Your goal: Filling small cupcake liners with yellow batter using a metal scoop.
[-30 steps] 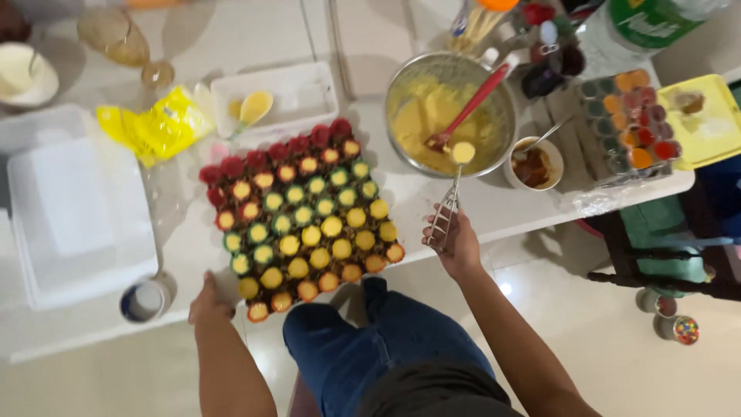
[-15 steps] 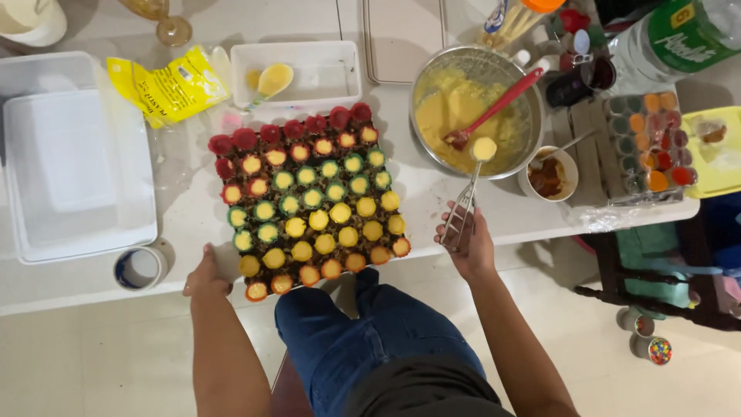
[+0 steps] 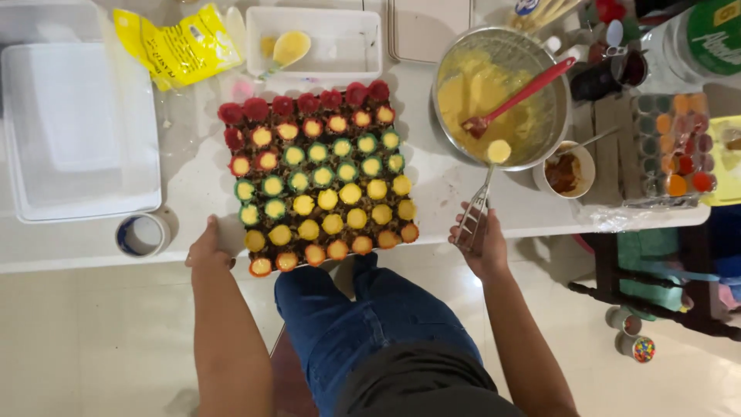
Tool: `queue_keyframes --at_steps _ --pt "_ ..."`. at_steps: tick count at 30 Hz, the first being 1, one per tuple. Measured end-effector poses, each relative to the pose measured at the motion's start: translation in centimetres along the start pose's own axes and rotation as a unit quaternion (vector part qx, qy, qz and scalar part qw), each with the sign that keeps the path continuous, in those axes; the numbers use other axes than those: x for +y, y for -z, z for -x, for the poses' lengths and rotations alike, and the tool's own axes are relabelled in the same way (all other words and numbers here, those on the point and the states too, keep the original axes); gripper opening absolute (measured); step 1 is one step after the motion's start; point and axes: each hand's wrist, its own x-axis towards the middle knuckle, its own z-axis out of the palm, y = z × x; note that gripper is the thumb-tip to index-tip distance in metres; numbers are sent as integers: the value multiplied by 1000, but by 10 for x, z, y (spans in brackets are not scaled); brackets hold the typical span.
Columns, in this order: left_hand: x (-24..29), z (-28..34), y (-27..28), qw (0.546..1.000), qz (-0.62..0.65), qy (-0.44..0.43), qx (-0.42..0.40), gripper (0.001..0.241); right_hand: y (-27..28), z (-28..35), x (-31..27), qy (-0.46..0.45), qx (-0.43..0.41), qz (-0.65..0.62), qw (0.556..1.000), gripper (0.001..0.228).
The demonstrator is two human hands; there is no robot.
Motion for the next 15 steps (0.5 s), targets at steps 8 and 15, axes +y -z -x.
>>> queue_keyframes --at_steps 8,15 --pt "-1 -42 -1 999 -20 -21 -43 96 -11 2 -2 -15 -41 -66 997 58" --pt "-25 -64 -9 984 -162 -62 -35 119 -39 -14 7 -27 -140 -92 986 61"
